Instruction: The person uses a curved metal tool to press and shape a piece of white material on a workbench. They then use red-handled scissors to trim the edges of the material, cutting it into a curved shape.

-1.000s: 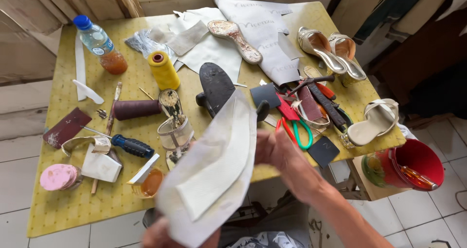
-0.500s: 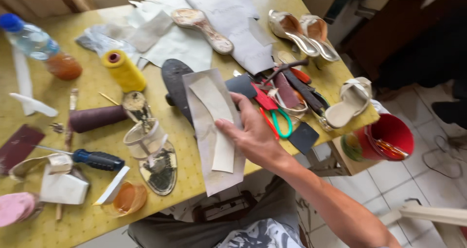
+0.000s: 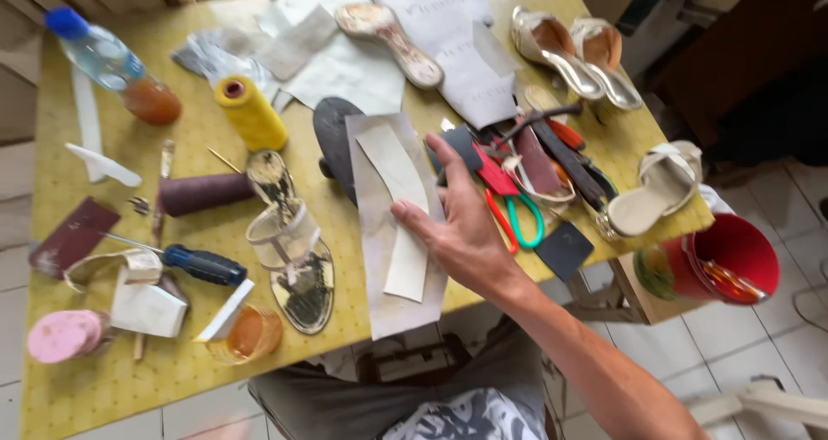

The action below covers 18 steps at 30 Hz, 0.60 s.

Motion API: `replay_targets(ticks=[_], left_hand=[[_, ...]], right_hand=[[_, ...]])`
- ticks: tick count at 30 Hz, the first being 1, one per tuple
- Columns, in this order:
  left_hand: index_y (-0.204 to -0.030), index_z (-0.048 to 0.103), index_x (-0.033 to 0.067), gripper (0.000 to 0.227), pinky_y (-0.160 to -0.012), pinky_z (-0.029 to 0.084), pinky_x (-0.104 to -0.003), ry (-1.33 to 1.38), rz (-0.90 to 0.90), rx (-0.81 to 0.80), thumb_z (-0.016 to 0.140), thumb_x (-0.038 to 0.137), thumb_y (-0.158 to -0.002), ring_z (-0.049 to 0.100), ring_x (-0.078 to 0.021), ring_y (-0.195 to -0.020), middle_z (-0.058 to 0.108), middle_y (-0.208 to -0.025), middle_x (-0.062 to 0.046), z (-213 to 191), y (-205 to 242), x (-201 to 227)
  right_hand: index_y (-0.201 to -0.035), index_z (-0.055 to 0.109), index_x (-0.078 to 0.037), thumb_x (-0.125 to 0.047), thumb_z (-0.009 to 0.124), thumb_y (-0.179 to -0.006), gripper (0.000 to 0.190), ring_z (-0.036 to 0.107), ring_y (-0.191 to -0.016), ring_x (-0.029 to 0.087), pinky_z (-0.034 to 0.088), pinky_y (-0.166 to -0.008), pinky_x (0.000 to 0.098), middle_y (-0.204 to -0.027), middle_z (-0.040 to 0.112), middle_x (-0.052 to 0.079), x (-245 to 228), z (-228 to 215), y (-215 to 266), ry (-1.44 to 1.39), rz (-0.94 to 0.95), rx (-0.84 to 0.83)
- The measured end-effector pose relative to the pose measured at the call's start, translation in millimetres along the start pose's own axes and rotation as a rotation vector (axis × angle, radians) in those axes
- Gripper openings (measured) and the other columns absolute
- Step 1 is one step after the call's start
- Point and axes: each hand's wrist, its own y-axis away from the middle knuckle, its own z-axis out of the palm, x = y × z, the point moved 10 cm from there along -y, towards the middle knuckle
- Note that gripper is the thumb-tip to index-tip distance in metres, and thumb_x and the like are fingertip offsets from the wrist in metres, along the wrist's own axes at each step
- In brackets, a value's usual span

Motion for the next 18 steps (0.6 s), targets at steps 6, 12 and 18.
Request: replay_targets(ticks=[6, 12, 18], left_hand=[[-0.136, 0.042, 0.0073, 0.088, -0.093, 0.060, -0.039, -0.231, -0.550, -0.457, 0.055, 0.062, -0.069, 0.066, -0.0256, -0.114, 0.059, -0.135, -0.013, 148, -74, -31], [-0.120, 0.067, 0.0020, 0.043, -0.067, 0.062, -0.031, -0.019, -0.695, -0.399, 0.069, 0.014, -0.080, 0.074, -0.0200, -0.087, 0.078, -0.108, -0.011, 156, -70, -46], [-0.120, 0.065, -0.0003, 0.042, -0.062, 0.060, -0.032, 0.067, -0.759, -0.365, 0.067, 0.012, -0.081, 0.073, -0.0227, -0.080, 0.078, -0.104, -0.016, 146, -78, -28]], right_hand=[[-0.149, 0.024, -0.011, -0.023, 0.052, -0.091, 0.066, 0.068, -0.092, 0.013, 0.062, -0.073, 0.0269, -0.129, 0.062, 0.009, -1, 5, 5, 0.248, 0.116, 0.020], [-0.145, 0.041, -0.020, -0.040, 0.036, -0.094, 0.055, 0.071, -0.062, 0.016, 0.062, -0.059, 0.0259, -0.088, 0.076, 0.006, 10, -74, -9, 0.679, 0.149, 0.041], [-0.144, 0.046, -0.006, -0.036, 0.039, -0.103, 0.052, 0.057, -0.111, 0.039, 0.048, -0.087, 0.0552, -0.129, 0.054, 0.026, 72, -234, -30, 1.367, 0.390, 0.243]])
